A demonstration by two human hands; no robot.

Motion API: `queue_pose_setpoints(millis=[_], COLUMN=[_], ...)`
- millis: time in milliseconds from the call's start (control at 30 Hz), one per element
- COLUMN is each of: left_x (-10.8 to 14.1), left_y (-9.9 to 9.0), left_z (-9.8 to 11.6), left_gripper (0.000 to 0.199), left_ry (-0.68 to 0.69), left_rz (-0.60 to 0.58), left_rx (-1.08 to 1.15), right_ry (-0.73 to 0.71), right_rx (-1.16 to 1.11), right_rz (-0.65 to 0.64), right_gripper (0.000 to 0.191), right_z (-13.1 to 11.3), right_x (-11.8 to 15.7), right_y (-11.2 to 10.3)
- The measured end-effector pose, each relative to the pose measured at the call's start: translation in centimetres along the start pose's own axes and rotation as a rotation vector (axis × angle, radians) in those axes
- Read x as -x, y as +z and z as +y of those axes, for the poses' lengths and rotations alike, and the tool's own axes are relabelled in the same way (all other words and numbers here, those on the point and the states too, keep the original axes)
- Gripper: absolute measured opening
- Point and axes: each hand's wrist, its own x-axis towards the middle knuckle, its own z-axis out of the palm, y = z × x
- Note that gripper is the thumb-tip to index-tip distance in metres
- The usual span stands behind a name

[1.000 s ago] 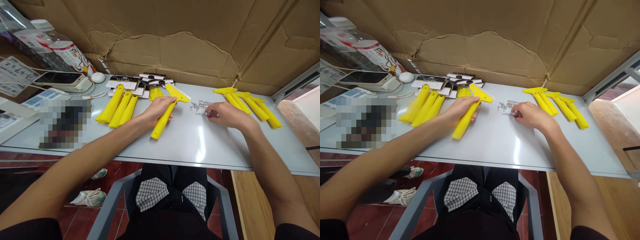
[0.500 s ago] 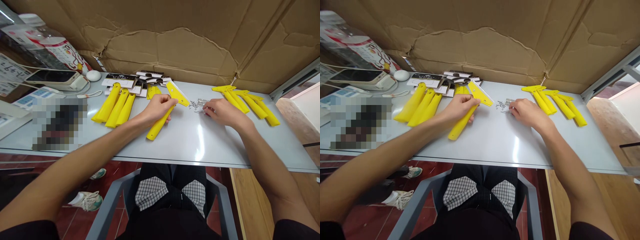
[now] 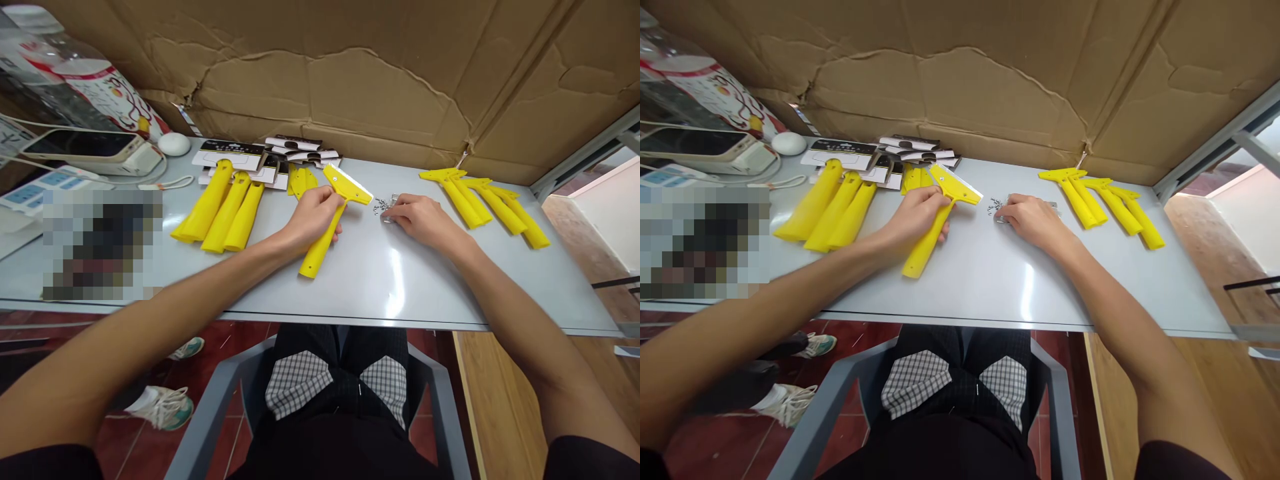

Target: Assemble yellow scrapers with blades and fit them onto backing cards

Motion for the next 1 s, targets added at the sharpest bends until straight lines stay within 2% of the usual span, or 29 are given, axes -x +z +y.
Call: queue_pose_setpoints(millis=[533,1000], left_x=[0.3,0.3], left_y=[0.2,0.1], left_z=[-0.4,-0.7], left_gripper=[0.008,0.009], left_ry=[0.044,0.081], left_rz=[-0.040,-0.060], left_rx=[-0.041,-0.053], right_ry=[0.066,-0.075], right_rx=[-0.005,-0.076], right_rz=[0.060,0.176], right_gripper=[0.025,0.021], right_z=[0.2,1.3], right_x=[-0.4,-0.4], right_y=[0.5,1.4])
